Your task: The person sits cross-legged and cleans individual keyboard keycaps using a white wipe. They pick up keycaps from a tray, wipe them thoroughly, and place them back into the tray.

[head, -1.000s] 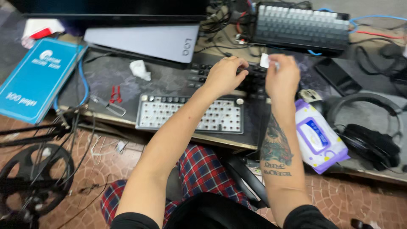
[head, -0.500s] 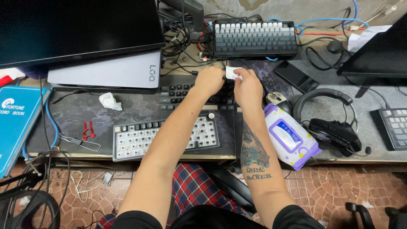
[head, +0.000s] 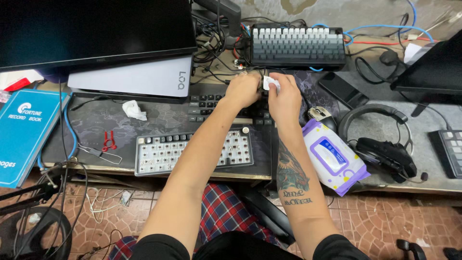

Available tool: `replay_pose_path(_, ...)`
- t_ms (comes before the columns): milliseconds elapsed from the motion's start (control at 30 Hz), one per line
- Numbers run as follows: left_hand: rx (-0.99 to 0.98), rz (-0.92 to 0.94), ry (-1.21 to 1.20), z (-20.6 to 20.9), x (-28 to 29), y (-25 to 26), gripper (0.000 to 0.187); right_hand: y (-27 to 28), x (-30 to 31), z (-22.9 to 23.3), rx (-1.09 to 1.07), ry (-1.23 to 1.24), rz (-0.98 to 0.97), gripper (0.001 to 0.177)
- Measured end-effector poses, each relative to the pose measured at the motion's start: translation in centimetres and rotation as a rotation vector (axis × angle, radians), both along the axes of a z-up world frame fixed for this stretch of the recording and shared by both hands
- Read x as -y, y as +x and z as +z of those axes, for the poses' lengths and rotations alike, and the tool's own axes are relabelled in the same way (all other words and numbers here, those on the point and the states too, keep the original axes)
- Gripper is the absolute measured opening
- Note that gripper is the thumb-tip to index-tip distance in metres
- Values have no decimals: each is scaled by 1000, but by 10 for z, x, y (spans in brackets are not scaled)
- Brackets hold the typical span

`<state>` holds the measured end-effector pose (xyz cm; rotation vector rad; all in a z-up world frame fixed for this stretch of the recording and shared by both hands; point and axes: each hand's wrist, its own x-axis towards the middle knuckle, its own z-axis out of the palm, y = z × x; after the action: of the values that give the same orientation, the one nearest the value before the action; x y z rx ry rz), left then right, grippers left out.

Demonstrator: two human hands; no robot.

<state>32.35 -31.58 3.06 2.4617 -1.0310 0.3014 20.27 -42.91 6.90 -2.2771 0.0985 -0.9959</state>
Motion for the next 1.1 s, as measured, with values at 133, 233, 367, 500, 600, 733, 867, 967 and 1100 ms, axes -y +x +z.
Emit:
replay_pose_path(133, -194, -13, -313, 20, -24, -11, 28, 3, -7, 6, 80, 201, 110, 19)
replay_pose_path(233, -354, -20, -602, 20, -63, -33, 22, 5, -22, -2, -27, 608, 350, 17)
replay_pose_path(367, -614, -85, -936, 8, -134, -79, 20, -2, -57, -17, -145, 686, 652, 15)
replay_pose_path(500, -695, 36, -1175, -7, -178, -129, 25, -19, -81, -23, -301, 692, 984, 24)
replay_pose_path(600, -660, 137, -1275, -20, -189, -146, 25, -28, -99, -30, -421, 798, 1030, 28)
replay_pose_path(733, -635, 111, -1288, -31, -194, -158, 23, -31, -111, -30, -373, 814, 1009, 22)
replay_pose_path(867, -662, 36, -1300, -33, -194, -163, 25, -39, -116, -23, -257, 435, 950, 15)
replay_pose_path(967, -661, -23, -1324, -30, -196, -166, 26, -46, -122, -19, -271, 429, 892, 16)
replay_pose_path(1100, -620, 36, -1223, -26, -200, -170, 22, -51, -124, -15, -187, 282, 847, 14)
